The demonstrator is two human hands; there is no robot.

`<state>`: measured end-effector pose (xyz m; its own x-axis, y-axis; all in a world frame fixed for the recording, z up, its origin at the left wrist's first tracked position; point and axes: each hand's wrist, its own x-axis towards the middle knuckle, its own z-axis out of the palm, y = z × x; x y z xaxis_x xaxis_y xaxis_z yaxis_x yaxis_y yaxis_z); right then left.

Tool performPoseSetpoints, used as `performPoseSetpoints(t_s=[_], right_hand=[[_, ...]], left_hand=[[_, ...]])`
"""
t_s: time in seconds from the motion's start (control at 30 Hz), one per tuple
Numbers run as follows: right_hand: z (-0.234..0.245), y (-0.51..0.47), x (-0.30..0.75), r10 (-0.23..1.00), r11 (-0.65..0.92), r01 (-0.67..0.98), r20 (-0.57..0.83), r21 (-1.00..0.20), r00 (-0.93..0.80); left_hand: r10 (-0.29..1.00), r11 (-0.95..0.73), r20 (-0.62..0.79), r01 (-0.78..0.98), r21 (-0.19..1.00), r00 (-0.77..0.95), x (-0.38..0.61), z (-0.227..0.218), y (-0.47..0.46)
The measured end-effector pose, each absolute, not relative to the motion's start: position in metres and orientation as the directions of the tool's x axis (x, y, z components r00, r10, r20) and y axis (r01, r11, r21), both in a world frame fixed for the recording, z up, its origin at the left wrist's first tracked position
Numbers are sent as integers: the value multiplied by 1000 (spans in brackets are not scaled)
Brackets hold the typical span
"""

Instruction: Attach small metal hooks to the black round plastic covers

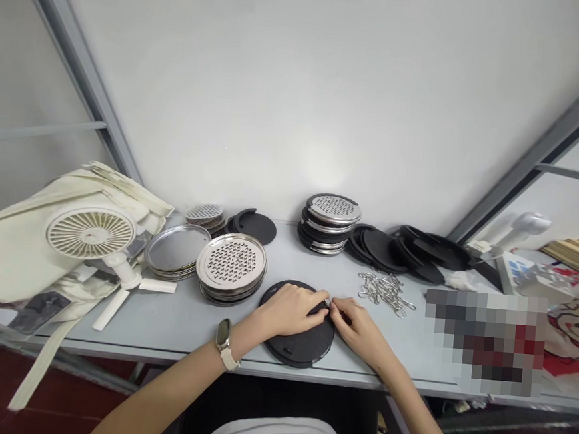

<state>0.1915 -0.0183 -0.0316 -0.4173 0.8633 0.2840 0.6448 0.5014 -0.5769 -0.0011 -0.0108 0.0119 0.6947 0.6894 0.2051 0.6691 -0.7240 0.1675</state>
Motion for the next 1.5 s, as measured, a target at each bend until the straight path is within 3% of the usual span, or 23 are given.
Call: performPoseSetpoints(t_s=[1.5], right_hand=[[-30, -18, 192, 871, 485, 649, 259, -586, -417]], left_hand=[[681, -732, 216, 651, 198, 700, 0, 7, -9]])
